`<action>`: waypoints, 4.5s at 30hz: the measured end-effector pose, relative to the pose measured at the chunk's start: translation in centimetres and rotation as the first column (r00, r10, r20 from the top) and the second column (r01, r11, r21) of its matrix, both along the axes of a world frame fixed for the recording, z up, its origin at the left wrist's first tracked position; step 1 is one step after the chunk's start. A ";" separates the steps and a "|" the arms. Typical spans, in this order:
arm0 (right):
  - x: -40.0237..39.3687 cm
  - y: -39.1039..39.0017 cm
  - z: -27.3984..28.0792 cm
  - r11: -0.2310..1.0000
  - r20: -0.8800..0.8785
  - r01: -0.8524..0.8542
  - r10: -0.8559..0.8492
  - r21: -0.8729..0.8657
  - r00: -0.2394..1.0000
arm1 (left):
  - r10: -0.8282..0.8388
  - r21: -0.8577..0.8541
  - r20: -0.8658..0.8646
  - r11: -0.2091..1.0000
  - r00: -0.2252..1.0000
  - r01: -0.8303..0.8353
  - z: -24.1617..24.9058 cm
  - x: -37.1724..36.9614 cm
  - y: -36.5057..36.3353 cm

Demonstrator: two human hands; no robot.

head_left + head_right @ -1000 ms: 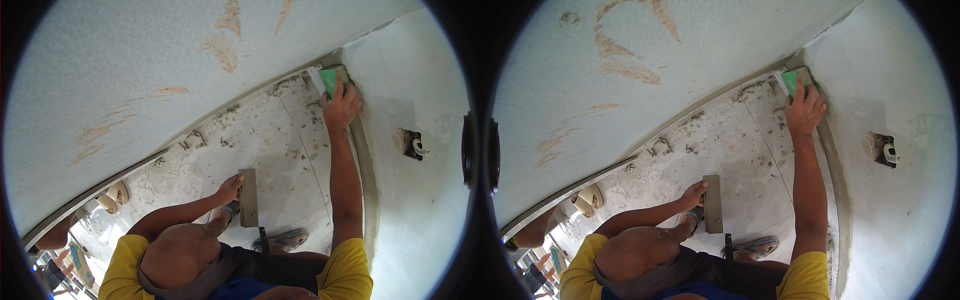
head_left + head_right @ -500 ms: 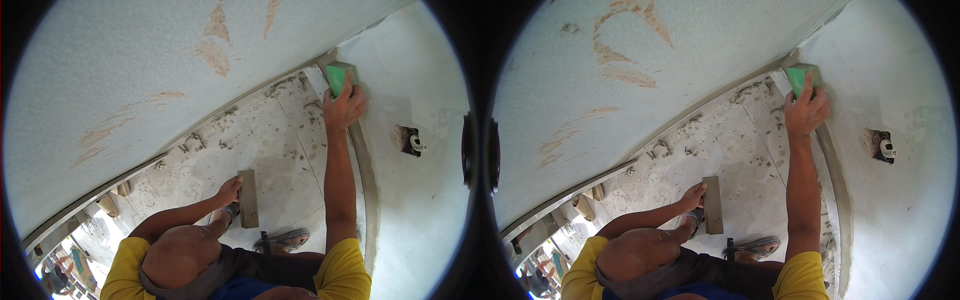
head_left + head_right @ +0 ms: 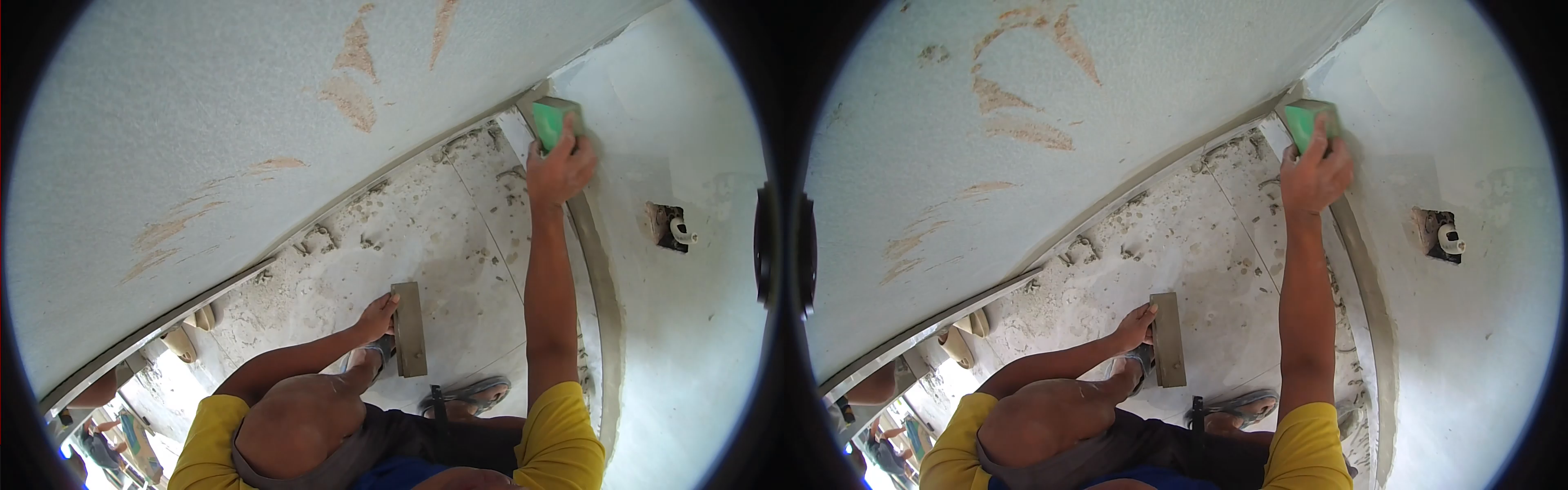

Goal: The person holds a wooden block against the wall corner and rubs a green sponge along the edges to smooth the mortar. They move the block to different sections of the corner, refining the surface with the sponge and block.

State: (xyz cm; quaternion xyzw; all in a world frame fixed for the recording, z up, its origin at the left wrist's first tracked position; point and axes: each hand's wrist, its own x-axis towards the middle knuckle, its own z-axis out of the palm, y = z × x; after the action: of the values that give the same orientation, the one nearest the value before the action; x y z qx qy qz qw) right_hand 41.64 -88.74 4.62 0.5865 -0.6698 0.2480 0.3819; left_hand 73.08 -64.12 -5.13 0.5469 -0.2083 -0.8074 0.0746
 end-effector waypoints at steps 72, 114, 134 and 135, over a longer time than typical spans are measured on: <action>-8.4 47.6 1.1 0.788 0.759 -0.180 -0.462 0.589 0.460 | 0.388 -0.514 0.048 0.799 0.920 -0.311 2.3 -26.3 -29.1; -8.4 48.8 1.1 0.736 0.716 -0.181 -0.519 0.652 0.467 | 0.405 -0.497 -0.007 0.792 0.914 -0.354 2.9 -28.1 -28.8; -7.9 46.5 1.1 0.754 0.743 -0.222 -0.467 0.618 0.479 | 0.246 -0.315 -0.065 0.914 0.967 -0.253 5.2 -30.0 -13.0; -7.9 46.4 1.1 0.758 0.751 -0.231 -0.460 0.610 0.474 | 0.240 -0.287 -0.027 0.928 0.970 -0.238 5.0 -28.9 -13.0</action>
State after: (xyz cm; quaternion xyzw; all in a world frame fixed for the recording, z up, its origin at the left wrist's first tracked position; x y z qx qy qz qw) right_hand 33.75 -42.39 5.74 0.4176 -0.8487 0.2379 -0.2206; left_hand 44.23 -77.07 -0.18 0.5550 -0.2560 -0.7508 0.2504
